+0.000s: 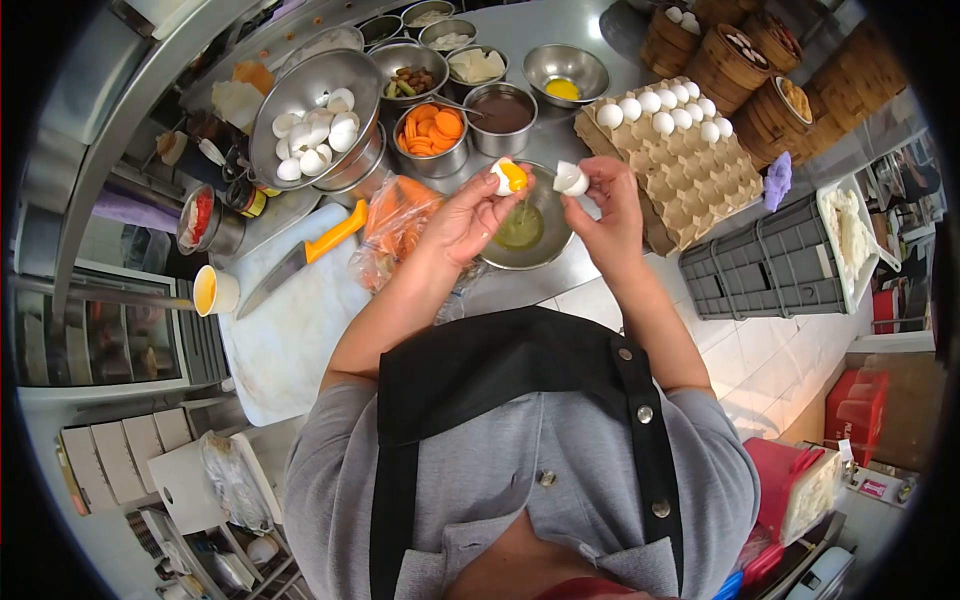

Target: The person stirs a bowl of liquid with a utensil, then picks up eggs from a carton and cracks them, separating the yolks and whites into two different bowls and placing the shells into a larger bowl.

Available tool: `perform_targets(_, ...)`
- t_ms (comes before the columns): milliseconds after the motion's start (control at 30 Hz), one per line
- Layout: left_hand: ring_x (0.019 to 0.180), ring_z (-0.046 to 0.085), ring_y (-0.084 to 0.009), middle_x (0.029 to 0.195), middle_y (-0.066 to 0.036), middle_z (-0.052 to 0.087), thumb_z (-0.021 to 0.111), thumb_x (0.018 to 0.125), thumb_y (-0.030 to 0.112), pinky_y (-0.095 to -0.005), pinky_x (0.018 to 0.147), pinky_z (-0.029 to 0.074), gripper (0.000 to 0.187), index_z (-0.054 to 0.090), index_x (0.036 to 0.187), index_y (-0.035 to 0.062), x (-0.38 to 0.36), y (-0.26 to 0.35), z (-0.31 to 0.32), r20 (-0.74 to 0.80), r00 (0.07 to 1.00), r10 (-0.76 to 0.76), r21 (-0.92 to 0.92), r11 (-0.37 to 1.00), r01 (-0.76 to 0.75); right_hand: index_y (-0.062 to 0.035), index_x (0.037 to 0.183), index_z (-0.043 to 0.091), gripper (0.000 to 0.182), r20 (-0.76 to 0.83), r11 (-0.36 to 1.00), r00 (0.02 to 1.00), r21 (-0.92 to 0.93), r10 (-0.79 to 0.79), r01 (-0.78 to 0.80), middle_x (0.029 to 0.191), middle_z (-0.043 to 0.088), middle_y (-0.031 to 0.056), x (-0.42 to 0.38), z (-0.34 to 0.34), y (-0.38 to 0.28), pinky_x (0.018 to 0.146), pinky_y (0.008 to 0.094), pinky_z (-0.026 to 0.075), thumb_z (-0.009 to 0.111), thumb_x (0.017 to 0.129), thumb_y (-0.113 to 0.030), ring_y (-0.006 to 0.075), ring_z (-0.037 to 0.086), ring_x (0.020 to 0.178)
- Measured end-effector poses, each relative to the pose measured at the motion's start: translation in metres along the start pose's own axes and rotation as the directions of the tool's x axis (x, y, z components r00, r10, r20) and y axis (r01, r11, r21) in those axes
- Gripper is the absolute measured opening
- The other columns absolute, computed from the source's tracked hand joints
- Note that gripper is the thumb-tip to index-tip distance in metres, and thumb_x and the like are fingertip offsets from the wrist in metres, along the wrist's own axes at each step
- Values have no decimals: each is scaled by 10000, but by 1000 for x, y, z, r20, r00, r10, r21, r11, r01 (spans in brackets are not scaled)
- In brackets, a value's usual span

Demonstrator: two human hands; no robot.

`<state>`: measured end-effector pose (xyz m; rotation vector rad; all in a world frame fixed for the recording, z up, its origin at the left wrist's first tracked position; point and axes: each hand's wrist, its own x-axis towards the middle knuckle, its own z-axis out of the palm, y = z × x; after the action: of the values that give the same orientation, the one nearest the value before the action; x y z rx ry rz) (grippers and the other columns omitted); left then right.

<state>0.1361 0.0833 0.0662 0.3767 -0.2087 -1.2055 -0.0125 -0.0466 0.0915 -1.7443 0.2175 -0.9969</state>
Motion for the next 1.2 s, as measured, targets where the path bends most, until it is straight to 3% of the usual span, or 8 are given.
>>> perform_targets(167,1194,470,-300,1272,-227,462,515,892,49,-347,1017,422,377,417,1235,-70,-2,-1,8,-14,999,30,90,996,-28,-11,1033,465,390,17,998,999,-42,39,-39,1109,435,113,-12,11,11,844,311,496,667,708,64,198,528,989)
perform_targets(233,1189,477,-288,1264,-222,473,518,888,45,-336,1015,422,380,417,1238,-66,-2,-3,12,-25,999,39,114,993,-36,-6,1040,453,387,-5,987,991,83,135,-135,1127,426,117,-14,17,15,852,316,496,670,725,49,200,529,1006)
perform_targets(267,1171,492,-274,1238,-208,497,523,885,36,-334,1013,420,378,424,1238,-58,-2,-3,13,-45,998,49,125,991,-43,-3,1050,441,392,-4,987,989,55,150,-149,1141,417,118,-14,19,14,861,322,496,670,736,38,207,528,1024)
perform_targets(633,1094,538,-199,1192,-162,546,545,867,2,-299,973,431,411,427,1259,-39,-11,-9,32,-146,978,149,294,950,-101,-8,1051,429,388,-29,974,987,165,159,-152,1138,428,119,-21,30,24,877,329,491,652,738,43,213,519,1050)
perform_targets(800,1096,533,-193,1212,-149,533,569,848,5,-305,976,418,446,423,1268,-35,-15,-12,35,-152,968,198,477,873,-103,-9,1054,424,393,-8,954,983,243,183,-175,1142,434,124,-27,33,32,891,331,478,649,736,44,214,513,1057)
perform_targets(867,1091,536,-189,1211,-145,536,570,849,5,-305,970,421,445,425,1268,-32,-17,-13,37,-157,965,209,497,861,-105,-22,1079,400,400,-4,969,989,203,146,-142,1174,418,91,-30,35,35,887,286,466,592,759,121,167,513,1066)
perform_targets(1200,1085,544,-192,1198,-150,547,561,866,31,-282,941,444,431,422,1267,-46,-23,-11,44,-206,957,206,463,882,-90,-31,1099,400,407,5,908,981,377,194,-181,1195,414,94,-34,34,26,884,280,467,581,769,123,163,484,1104)
